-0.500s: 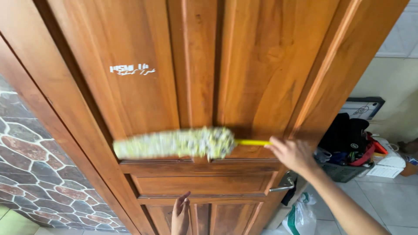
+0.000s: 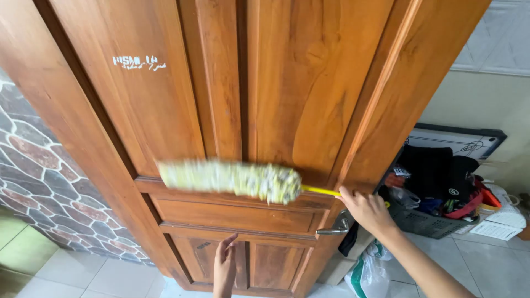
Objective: Dusting a door, shelves, and various objects using a duster.
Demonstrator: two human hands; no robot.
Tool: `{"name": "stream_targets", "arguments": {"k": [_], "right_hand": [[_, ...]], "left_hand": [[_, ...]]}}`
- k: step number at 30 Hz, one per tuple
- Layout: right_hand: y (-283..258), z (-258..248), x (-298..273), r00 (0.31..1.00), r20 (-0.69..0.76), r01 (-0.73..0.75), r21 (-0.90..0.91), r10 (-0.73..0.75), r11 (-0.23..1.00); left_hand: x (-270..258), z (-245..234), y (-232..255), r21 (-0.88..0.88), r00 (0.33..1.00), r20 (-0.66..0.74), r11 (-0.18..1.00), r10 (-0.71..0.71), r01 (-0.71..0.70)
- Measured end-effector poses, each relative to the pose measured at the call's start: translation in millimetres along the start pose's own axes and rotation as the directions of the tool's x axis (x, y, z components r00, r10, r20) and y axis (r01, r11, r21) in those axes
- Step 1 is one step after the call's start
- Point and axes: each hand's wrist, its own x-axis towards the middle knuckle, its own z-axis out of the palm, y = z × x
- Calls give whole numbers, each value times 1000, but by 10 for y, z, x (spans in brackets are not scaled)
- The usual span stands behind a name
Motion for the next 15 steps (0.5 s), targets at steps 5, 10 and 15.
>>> {"name": "stream_targets", "arguments": {"k": [5, 10, 15], "right_hand": [[545, -64, 7, 993, 114, -42, -11, 43, 999], [622, -452, 95, 931, -269, -182, 240, 246, 954], [325, 153, -303, 905, 82, -402, 488, 418, 775]], "left_hand": [[-214, 91, 427, 41, 995, -5, 994, -96, 97], [-199, 204, 170, 41, 998, 7, 997, -58, 58], [-395, 246, 185, -6, 998, 55, 1000, -29, 29]]}}
